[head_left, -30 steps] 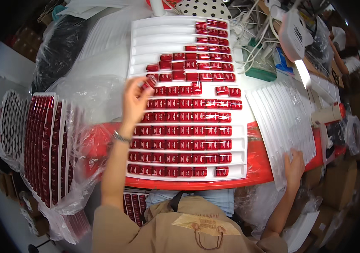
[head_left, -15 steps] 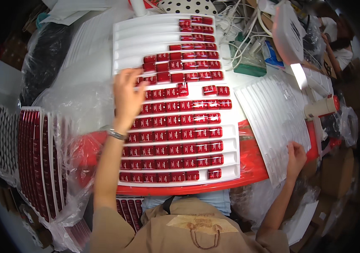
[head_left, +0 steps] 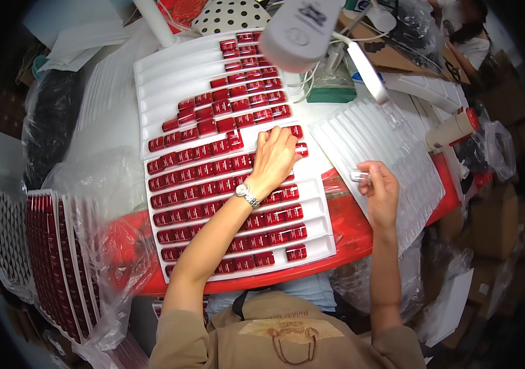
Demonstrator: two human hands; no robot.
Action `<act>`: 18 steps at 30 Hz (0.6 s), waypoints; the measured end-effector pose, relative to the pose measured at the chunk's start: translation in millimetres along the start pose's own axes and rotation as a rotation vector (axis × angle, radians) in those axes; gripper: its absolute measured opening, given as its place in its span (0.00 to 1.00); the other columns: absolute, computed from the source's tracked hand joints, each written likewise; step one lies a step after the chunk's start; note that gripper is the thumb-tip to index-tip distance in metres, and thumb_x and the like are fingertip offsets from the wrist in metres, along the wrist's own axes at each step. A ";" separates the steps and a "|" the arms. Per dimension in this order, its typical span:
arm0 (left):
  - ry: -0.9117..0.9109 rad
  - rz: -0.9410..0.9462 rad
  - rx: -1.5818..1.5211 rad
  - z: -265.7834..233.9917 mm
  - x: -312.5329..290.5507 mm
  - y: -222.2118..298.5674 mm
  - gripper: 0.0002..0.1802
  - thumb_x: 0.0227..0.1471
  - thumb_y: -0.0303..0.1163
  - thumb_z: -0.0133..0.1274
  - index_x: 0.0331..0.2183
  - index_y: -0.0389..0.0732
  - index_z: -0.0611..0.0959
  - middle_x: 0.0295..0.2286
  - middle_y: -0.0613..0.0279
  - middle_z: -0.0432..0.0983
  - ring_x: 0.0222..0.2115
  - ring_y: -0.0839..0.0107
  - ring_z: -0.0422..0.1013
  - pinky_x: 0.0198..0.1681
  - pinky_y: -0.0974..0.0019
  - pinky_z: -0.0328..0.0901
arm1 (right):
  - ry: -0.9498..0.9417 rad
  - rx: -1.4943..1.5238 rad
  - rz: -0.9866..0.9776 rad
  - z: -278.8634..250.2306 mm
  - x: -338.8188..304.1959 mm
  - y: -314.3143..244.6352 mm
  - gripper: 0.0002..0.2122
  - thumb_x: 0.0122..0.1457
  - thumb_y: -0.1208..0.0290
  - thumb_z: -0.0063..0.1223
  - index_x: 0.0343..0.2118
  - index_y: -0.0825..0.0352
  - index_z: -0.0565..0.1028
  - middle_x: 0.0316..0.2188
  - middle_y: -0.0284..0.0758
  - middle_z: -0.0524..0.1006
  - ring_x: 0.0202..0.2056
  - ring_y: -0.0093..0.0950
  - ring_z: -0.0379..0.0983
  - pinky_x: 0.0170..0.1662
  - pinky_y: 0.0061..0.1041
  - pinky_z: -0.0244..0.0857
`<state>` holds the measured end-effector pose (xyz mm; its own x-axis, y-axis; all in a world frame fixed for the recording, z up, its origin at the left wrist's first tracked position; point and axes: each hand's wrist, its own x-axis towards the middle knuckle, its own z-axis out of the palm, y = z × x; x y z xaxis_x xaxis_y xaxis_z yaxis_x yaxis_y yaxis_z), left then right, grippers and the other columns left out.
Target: Sorting small red components into compartments of a white tray at a factory workstation.
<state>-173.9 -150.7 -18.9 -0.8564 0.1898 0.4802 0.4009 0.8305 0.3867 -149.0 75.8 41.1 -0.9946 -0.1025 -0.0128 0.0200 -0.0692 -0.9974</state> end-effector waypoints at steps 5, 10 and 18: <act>-0.029 0.052 -0.678 -23.3 -15.5 27.0 0.16 0.42 0.27 0.59 0.36 0.34 0.74 0.34 0.56 0.68 0.36 0.65 0.66 0.39 0.65 0.61 | -0.080 -0.012 -0.035 20.0 0.0 -3.0 0.10 0.63 0.70 0.41 0.32 0.70 0.73 0.21 0.25 0.69 0.21 0.12 0.59 0.26 0.12 0.54; -0.098 -0.209 -1.048 -40.9 -50.0 49.8 0.16 0.46 0.19 0.53 0.40 0.32 0.72 0.36 0.59 0.64 0.36 0.73 0.66 0.39 0.73 0.65 | -0.302 -0.093 0.011 47.7 -9.6 -0.2 0.07 0.59 0.74 0.47 0.37 0.72 0.70 0.23 0.26 0.68 0.24 0.13 0.61 0.28 0.13 0.57; 0.277 -0.462 -1.059 -112.4 -80.9 -49.9 0.12 0.53 0.22 0.48 0.41 0.33 0.70 0.34 0.59 0.74 0.33 0.72 0.72 0.39 0.70 0.68 | -0.387 -0.865 -0.159 -17.0 102.1 -39.7 0.09 0.60 0.67 0.45 0.37 0.67 0.73 0.21 0.26 0.69 0.23 0.14 0.62 0.26 0.15 0.57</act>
<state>-88.0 -266.3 11.4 -0.9432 -0.2419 0.2276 0.2533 -0.0807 0.9640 -253.1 85.0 78.2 -0.8738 -0.4863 -0.0036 -0.3478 0.6301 -0.6943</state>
